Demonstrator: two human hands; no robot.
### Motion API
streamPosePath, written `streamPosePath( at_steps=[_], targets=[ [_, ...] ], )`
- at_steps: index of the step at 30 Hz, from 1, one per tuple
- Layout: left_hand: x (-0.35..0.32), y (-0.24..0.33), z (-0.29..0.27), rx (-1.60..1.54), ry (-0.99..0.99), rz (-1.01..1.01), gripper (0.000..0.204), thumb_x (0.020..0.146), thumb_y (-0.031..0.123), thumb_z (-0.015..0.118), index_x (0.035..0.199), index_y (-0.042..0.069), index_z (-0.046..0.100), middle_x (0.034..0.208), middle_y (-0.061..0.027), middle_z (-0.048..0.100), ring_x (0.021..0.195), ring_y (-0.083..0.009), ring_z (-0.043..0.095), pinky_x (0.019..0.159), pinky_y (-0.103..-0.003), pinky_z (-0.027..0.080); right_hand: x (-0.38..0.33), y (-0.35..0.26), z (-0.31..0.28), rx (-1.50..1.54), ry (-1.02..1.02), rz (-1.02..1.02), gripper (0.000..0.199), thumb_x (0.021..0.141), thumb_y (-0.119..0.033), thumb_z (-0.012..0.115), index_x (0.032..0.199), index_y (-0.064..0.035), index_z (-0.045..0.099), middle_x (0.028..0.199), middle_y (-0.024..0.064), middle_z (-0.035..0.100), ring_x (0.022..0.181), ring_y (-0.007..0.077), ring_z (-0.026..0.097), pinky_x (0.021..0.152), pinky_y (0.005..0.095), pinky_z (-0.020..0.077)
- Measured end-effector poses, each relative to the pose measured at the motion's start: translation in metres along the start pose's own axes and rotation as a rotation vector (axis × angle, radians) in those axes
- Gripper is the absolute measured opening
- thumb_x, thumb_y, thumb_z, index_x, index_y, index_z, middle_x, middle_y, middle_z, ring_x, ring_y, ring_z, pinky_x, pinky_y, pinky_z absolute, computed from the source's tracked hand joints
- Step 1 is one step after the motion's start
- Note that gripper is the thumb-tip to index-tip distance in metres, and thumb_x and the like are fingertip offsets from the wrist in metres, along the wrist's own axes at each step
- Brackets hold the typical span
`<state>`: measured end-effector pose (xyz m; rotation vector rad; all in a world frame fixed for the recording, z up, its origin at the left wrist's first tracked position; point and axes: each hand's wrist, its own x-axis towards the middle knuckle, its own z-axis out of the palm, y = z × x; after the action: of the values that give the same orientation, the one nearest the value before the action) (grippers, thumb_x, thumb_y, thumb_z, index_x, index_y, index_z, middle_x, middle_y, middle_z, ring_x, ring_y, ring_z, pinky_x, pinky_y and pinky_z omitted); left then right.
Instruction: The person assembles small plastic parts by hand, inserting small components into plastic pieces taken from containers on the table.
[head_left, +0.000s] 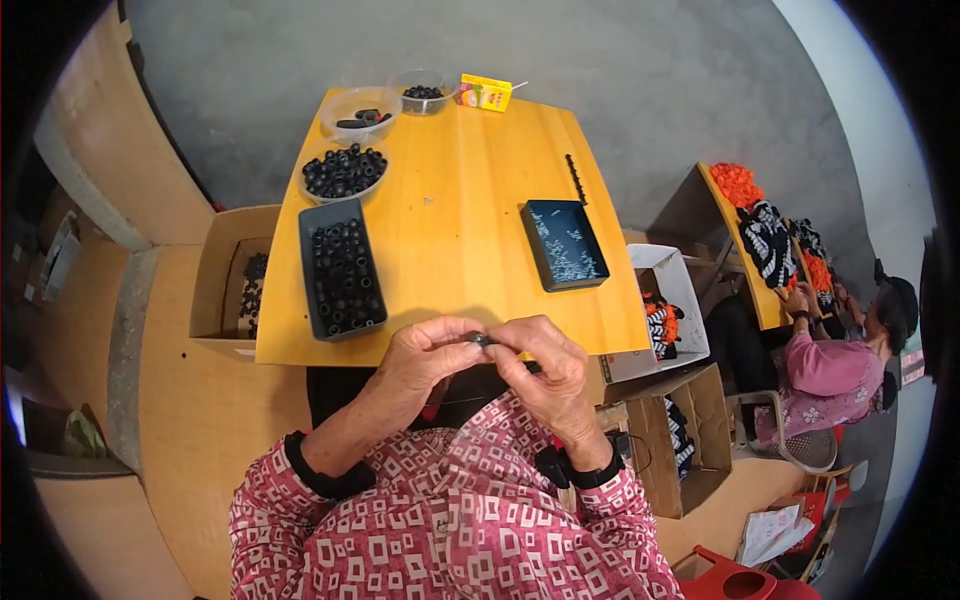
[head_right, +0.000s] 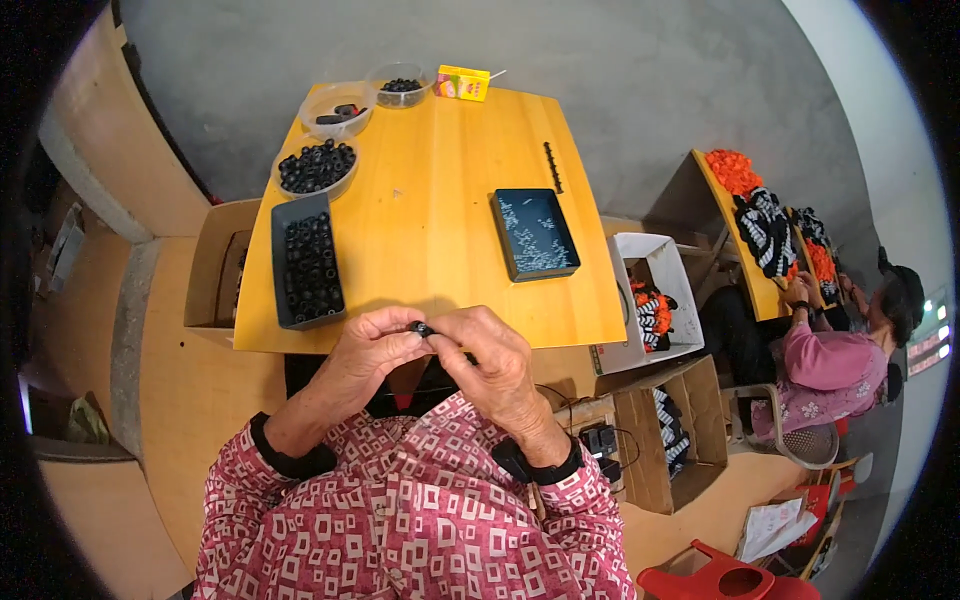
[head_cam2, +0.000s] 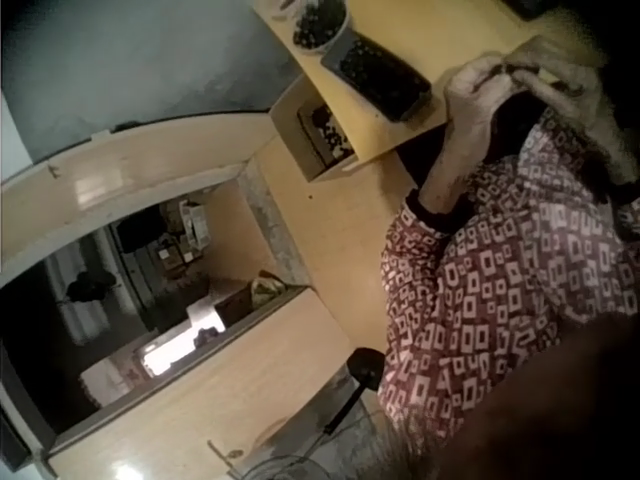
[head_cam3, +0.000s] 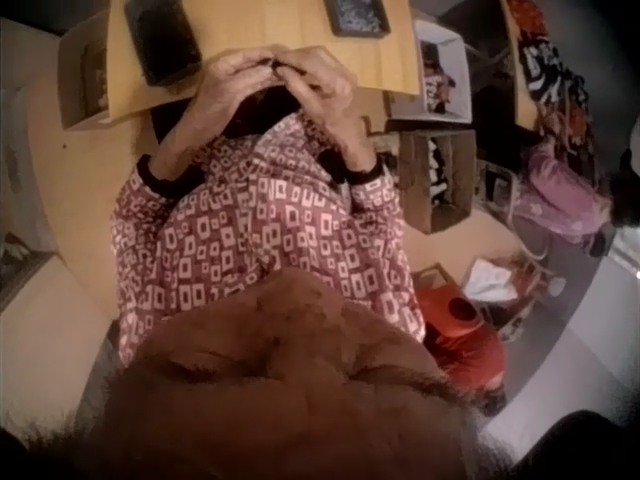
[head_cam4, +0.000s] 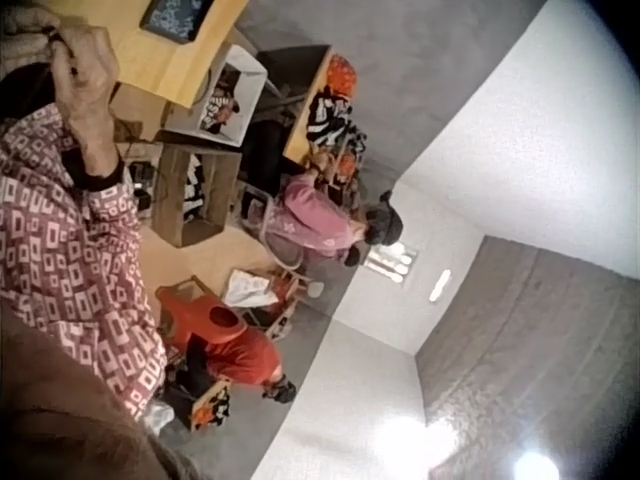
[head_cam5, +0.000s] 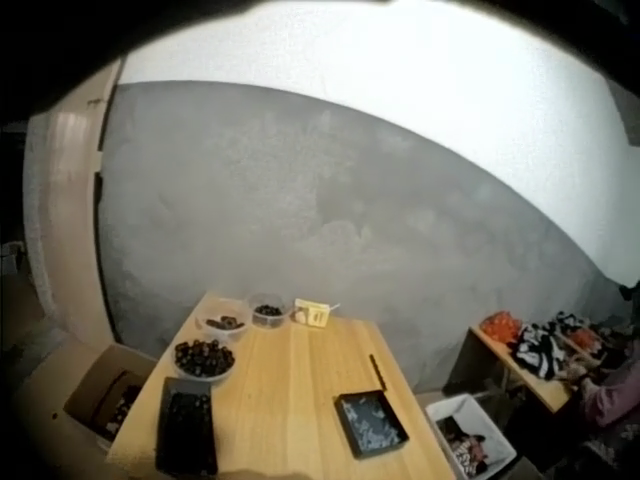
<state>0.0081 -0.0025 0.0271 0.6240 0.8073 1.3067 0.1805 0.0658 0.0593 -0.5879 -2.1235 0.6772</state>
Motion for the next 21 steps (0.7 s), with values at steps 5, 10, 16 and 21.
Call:
streamPosePath(
  at_steps=[5,10,16,21],
  targets=[
    [-0.002,0.001,0.002,-0.003,0.031,-0.017,0.028,0.096,0.008,0.062,0.121,-0.004,0.057,0.115,-0.0119,0.063,0.105,-0.0184,0.065,0.095,-0.029,0.053,0.002,-0.002,-0.005,0.019,-0.050,0.012,0.018,0.083,0.005,0.070,0.101,0.0018,0.070,0.090,0.0129,0.067,0.079,0.0237,0.068,0.068,0.0316,0.0556],
    [0.002,-0.003,0.003,-0.069,-0.013,0.039,0.026,0.096,0.009,0.062,0.119,-0.004,0.060,0.110,-0.0097,0.065,0.101,-0.0153,0.065,0.091,-0.026,0.053,0.001,0.003,-0.009,0.095,-0.051,0.100,0.017,0.084,0.006,0.068,0.100,0.0016,0.070,0.090,0.0119,0.067,0.082,0.0215,0.068,0.071,0.0292,0.0544],
    [0.005,-0.005,0.002,0.055,0.073,0.124,0.023,0.093,0.008,0.066,0.115,-0.001,0.065,0.099,-0.0030,0.067,0.089,-0.0075,0.061,0.078,-0.020,0.050,-0.002,0.001,-0.002,0.011,-0.056,0.038,0.019,0.081,0.005,0.072,0.100,0.0008,0.070,0.090,0.0120,0.067,0.083,0.0222,0.067,0.071,0.0311,0.0547],
    [0.005,-0.005,-0.002,0.040,0.080,0.131,0.024,0.091,0.007,0.068,0.113,-0.001,0.065,0.099,-0.0024,0.067,0.089,-0.0076,0.062,0.080,-0.021,0.051,0.000,-0.005,0.002,-0.035,-0.063,0.032,0.020,0.080,0.004,0.073,0.100,0.0010,0.070,0.090,0.0121,0.067,0.082,0.0229,0.067,0.071,0.0317,0.0547]
  ],
)
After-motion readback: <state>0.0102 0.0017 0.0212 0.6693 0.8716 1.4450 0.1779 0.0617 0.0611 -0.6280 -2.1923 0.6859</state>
